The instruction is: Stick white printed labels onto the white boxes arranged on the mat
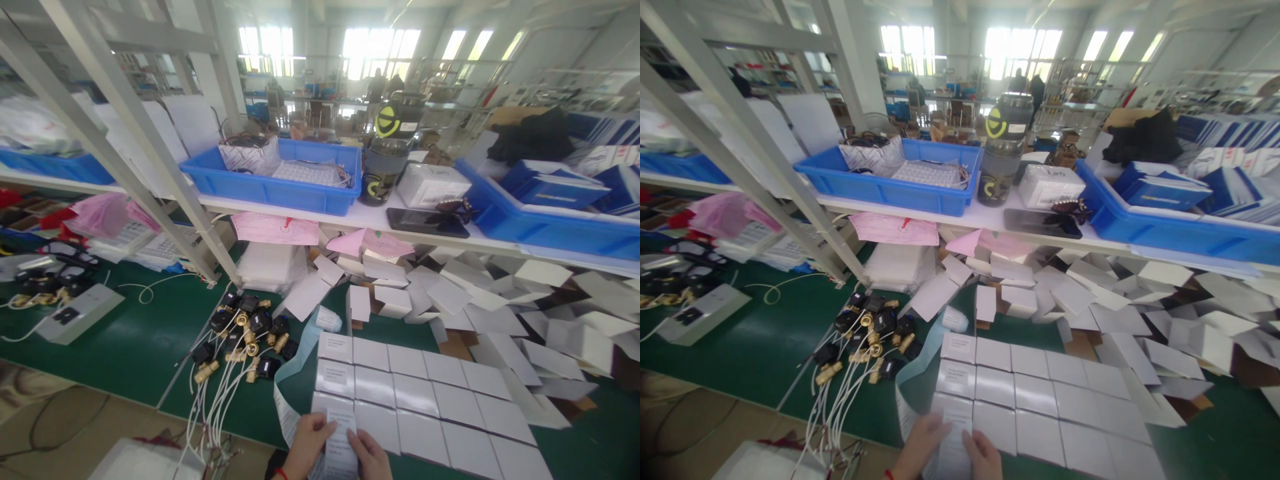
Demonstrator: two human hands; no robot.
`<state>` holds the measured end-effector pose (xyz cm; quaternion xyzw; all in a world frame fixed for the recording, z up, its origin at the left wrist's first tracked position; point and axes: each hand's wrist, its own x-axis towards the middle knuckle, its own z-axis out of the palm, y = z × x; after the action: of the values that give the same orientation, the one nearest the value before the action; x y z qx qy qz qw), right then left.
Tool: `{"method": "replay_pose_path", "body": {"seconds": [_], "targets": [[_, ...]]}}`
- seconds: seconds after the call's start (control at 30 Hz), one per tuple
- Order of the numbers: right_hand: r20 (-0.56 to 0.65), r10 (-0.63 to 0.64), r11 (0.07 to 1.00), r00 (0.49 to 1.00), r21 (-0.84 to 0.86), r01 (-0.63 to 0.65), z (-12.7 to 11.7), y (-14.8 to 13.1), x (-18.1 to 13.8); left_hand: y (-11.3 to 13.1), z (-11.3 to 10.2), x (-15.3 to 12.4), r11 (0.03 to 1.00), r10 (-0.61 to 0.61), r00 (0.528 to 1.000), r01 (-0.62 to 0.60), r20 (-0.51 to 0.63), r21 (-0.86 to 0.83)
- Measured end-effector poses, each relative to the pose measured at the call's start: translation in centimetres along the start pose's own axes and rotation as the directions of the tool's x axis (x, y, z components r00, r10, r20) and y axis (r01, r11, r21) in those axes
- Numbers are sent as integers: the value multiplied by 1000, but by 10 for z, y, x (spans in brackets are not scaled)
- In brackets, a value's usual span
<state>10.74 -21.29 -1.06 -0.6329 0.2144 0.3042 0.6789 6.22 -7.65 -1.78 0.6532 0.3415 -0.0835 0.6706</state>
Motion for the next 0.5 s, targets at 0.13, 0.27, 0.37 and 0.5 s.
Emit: {"method": "replay_pose_path", "body": {"seconds": [0.13, 0.27, 0.37, 0.5], "targets": [[1, 1, 1000, 1000, -10, -1, 1, -2, -3, -1, 0, 0, 1000, -7, 1000, 8, 5, -11], [-16, -14, 999, 1000, -53, 13, 1, -5, -6, -3, 0, 0, 1000, -18, 1000, 18, 12, -11], [-9, -19, 998, 1000, -55, 18, 0, -5, -6, -5, 0, 0, 1000, -17, 1000, 17, 11, -5], [-19, -33, 996, 999, -79, 32, -1, -4, -6, -8, 1, -1, 1000, -1, 1000, 1, 7, -8]]}}
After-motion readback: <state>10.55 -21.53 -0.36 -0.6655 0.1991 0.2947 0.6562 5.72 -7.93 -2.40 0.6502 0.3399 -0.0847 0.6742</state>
